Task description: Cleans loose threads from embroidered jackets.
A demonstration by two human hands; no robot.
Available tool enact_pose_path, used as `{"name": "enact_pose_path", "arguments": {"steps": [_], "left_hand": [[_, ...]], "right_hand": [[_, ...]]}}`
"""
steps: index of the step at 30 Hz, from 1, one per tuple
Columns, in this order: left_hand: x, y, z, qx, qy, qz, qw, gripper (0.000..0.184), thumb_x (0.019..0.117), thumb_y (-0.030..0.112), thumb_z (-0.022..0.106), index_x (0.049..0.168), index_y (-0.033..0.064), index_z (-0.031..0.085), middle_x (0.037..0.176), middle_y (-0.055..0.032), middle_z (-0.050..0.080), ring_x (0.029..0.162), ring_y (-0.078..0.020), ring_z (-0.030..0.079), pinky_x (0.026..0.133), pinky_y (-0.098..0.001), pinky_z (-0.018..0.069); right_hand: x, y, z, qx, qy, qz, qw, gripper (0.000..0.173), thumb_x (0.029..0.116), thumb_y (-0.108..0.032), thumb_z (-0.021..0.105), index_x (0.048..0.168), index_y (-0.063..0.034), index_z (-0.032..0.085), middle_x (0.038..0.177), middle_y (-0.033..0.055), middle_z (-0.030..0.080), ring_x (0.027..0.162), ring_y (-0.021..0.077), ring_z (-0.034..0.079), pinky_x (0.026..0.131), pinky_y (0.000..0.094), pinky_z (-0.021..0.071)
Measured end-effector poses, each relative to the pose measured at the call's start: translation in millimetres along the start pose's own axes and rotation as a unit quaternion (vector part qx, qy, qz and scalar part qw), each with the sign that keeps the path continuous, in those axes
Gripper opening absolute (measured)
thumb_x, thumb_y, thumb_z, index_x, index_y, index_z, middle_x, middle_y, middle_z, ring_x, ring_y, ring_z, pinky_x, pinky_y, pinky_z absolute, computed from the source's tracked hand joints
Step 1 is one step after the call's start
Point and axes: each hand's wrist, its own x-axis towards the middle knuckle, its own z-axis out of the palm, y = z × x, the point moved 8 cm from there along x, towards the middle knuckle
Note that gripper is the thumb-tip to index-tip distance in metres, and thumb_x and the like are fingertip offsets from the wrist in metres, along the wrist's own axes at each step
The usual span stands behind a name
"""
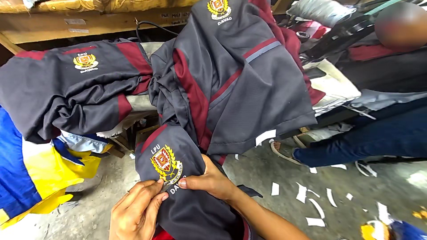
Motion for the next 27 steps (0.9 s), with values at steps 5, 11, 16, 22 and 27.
{"name": "enact_pose_path", "arguments": {"steps": [5,11,16,22,27], "left_hand": [[0,0,0,0.006,-0.003,-0.003,1.0,0.018,0.0947,0.018,0.074,0.104,0.0028,0.078,0.1,-0.0066,0.075,0.094,-0.0042,0.07,0.082,-0.0155,0.0568],[1,-1,1,0.001,-0.002,-0.005,1.0,0.017,0.0944,0.017,0.074,0.103,0.0027,0.078,0.099,-0.0061,0.075,0.093,-0.0036,0.069,0.081,-0.0146,0.0569],[1,-10,3,-0.096,0.002,-0.023,0.995,0.019,0.0931,0.019,0.076,0.106,0.0046,0.077,0.102,-0.0036,0.074,0.096,-0.0049,0.07,0.083,-0.0163,0.0587],[-1,-10,0,-0.1,-0.002,-0.024,0.995,0.019,0.0927,0.017,0.077,0.108,0.0055,0.077,0.104,-0.0034,0.074,0.098,-0.0059,0.07,0.084,-0.0176,0.0592],[-1,-6,0,-0.064,-0.003,-0.017,0.998,0.019,0.093,0.017,0.076,0.106,0.0032,0.077,0.103,-0.0048,0.075,0.098,-0.0048,0.07,0.086,-0.0168,0.058]], "right_hand": [[0,0,0,-0.01,0.005,-0.001,1.0,0.04,0.0778,0.011,0.073,0.113,-0.0046,0.065,0.102,-0.0012,0.075,0.095,0.0064,0.072,0.089,0.0274,0.0606],[0,-1,1,-0.029,-0.001,-0.013,1.0,0.039,0.079,0.01,0.073,0.114,-0.0045,0.064,0.104,-0.002,0.074,0.097,0.0056,0.071,0.09,0.0271,0.0602],[0,-2,2,-0.012,-0.004,-0.015,1.0,0.04,0.0785,0.011,0.073,0.114,-0.0052,0.065,0.104,-0.0024,0.075,0.097,0.0057,0.071,0.09,0.0274,0.0603],[0,0,1,-0.001,-0.003,-0.011,1.0,0.04,0.0785,0.012,0.073,0.114,-0.0047,0.065,0.103,-0.0013,0.075,0.096,0.0064,0.072,0.09,0.0279,0.0605],[0,-1,2,-0.013,-0.001,-0.012,1.0,0.04,0.0782,0.011,0.073,0.114,-0.0048,0.065,0.103,-0.0019,0.075,0.096,0.0058,0.071,0.09,0.0276,0.0604]]}}
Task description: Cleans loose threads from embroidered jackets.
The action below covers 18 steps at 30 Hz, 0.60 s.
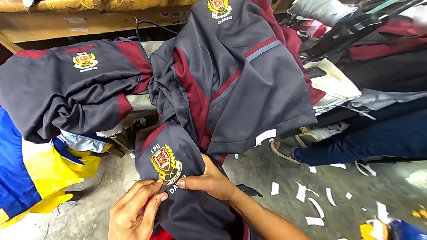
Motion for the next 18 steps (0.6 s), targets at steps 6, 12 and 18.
{"name": "enact_pose_path", "arguments": {"steps": [6,12,18], "left_hand": [[-1,4,0,0.036,0.002,-0.004,0.999,0.019,0.0932,0.016,0.075,0.105,0.0017,0.077,0.101,-0.0063,0.075,0.098,-0.004,0.07,0.086,-0.015,0.0567],[-2,8,1,0.08,0.006,0.004,0.997,0.018,0.0943,0.017,0.074,0.103,0.0016,0.077,0.099,-0.0076,0.075,0.096,-0.0041,0.07,0.085,-0.0151,0.0561],[-1,-5,2,-0.034,0.008,-0.034,0.999,0.019,0.0914,0.017,0.077,0.105,0.0035,0.077,0.102,-0.0043,0.075,0.095,-0.0056,0.071,0.083,-0.0174,0.0596]], "right_hand": [[-2,-3,0,-0.031,0.014,-0.001,0.999,0.04,0.0783,0.009,0.074,0.114,-0.0047,0.064,0.103,-0.0025,0.074,0.096,0.0051,0.071,0.089,0.0261,0.0601],[-2,-6,2,-0.049,0.02,-0.003,0.999,0.042,0.0779,0.009,0.075,0.116,-0.0041,0.063,0.104,-0.0029,0.074,0.097,0.0043,0.071,0.09,0.0252,0.06],[-2,-7,3,-0.044,0.015,-0.011,0.999,0.04,0.0791,0.009,0.075,0.116,-0.0039,0.064,0.104,-0.0024,0.074,0.097,0.0048,0.071,0.09,0.0257,0.0598]]}}
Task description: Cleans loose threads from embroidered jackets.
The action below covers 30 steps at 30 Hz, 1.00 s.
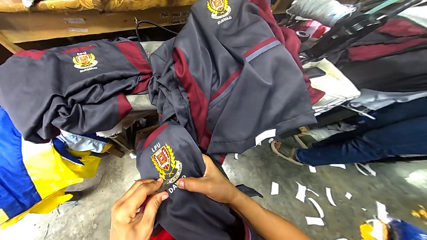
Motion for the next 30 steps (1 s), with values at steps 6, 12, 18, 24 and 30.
{"name": "enact_pose_path", "arguments": {"steps": [6,12,18,24,30], "left_hand": [[2,4,2,0.046,0.007,0.044,0.998,0.017,0.0936,0.019,0.075,0.104,0.0048,0.077,0.101,-0.0037,0.074,0.098,-0.004,0.069,0.086,-0.0157,0.0566],[4,-12,2,-0.09,-0.004,-0.037,0.995,0.02,0.0883,0.014,0.08,0.106,0.006,0.077,0.103,-0.0035,0.075,0.093,-0.0107,0.072,0.08,-0.0225,0.062],[3,-2,2,-0.001,-0.006,-0.004,1.0,0.018,0.0911,0.016,0.077,0.104,0.0043,0.077,0.102,-0.0037,0.074,0.098,-0.0051,0.07,0.084,-0.0169,0.0585],[2,-5,1,-0.023,0.004,-0.013,1.0,0.018,0.0898,0.015,0.078,0.104,0.0041,0.077,0.102,-0.0037,0.074,0.094,-0.0067,0.071,0.082,-0.0183,0.0603],[4,5,1,0.084,-0.008,0.042,0.995,0.016,0.0954,0.019,0.073,0.102,0.0046,0.078,0.099,-0.0044,0.074,0.095,-0.0033,0.069,0.082,-0.0153,0.0566]], "right_hand": [[2,2,-1,0.017,0.001,0.011,1.0,0.04,0.0785,0.01,0.074,0.115,-0.0048,0.064,0.103,-0.0027,0.074,0.097,0.0049,0.071,0.09,0.026,0.06],[3,3,0,0.025,-0.007,0.006,1.0,0.042,0.0791,0.011,0.074,0.117,-0.0038,0.063,0.106,-0.0016,0.074,0.099,0.0058,0.071,0.092,0.0269,0.0596],[2,5,-2,0.026,0.009,0.023,0.999,0.042,0.0777,0.011,0.074,0.115,-0.0042,0.064,0.103,-0.0016,0.074,0.097,0.0058,0.071,0.09,0.0266,0.0601],[1,2,0,-0.001,0.009,0.005,1.0,0.041,0.0792,0.01,0.075,0.116,-0.0038,0.063,0.104,-0.0023,0.074,0.097,0.0049,0.071,0.091,0.0253,0.0599],[0,3,0,-0.015,0.016,0.013,1.0,0.041,0.079,0.009,0.075,0.115,-0.0042,0.063,0.104,-0.0034,0.074,0.097,0.0037,0.071,0.09,0.0244,0.0597]]}}
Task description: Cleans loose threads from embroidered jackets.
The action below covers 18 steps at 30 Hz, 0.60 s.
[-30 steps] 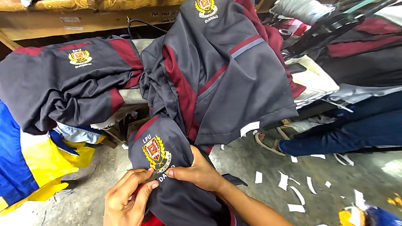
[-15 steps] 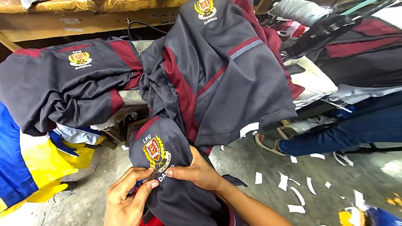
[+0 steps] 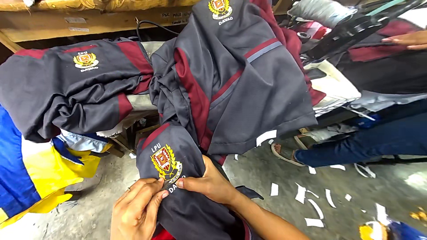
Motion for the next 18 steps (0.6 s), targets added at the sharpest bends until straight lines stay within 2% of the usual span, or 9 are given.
{"name": "enact_pose_path", "arguments": {"steps": [2,6,12,18], "left_hand": [[1,-3,0,-0.024,-0.006,0.002,1.0,0.016,0.0946,0.019,0.074,0.101,0.0045,0.077,0.099,-0.004,0.074,0.095,-0.0037,0.069,0.082,-0.0153,0.0571],[-1,-16,3,-0.143,0.001,-0.072,0.987,0.017,0.0879,0.013,0.079,0.103,0.0048,0.077,0.101,-0.0037,0.075,0.094,-0.009,0.072,0.082,-0.0212,0.0615],[-2,-5,1,-0.037,0.011,-0.048,0.998,0.015,0.0914,0.015,0.076,0.1,0.0025,0.078,0.099,-0.0048,0.075,0.096,-0.0038,0.07,0.085,-0.0161,0.0578],[-2,-12,2,-0.115,0.001,-0.086,0.99,0.014,0.0895,0.013,0.077,0.1,0.0041,0.077,0.098,-0.0029,0.075,0.09,-0.0062,0.072,0.079,-0.0187,0.0609]], "right_hand": [[0,2,0,0.013,-0.005,0.008,1.0,0.041,0.0789,0.009,0.075,0.115,-0.0044,0.064,0.104,-0.0029,0.074,0.097,0.0048,0.071,0.09,0.0257,0.06],[0,-3,2,-0.005,-0.004,-0.015,1.0,0.04,0.0796,0.008,0.075,0.116,-0.0035,0.063,0.104,-0.0026,0.074,0.098,0.0042,0.071,0.091,0.0247,0.0597],[-2,-7,3,-0.058,0.016,-0.028,0.998,0.041,0.0792,0.006,0.076,0.117,-0.0019,0.063,0.105,-0.0028,0.073,0.099,0.0021,0.07,0.091,0.0219,0.059],[-2,-5,3,-0.034,0.0,-0.023,0.999,0.042,0.0789,0.007,0.076,0.117,-0.003,0.063,0.106,-0.0036,0.074,0.099,0.0025,0.07,0.091,0.0228,0.0589]]}}
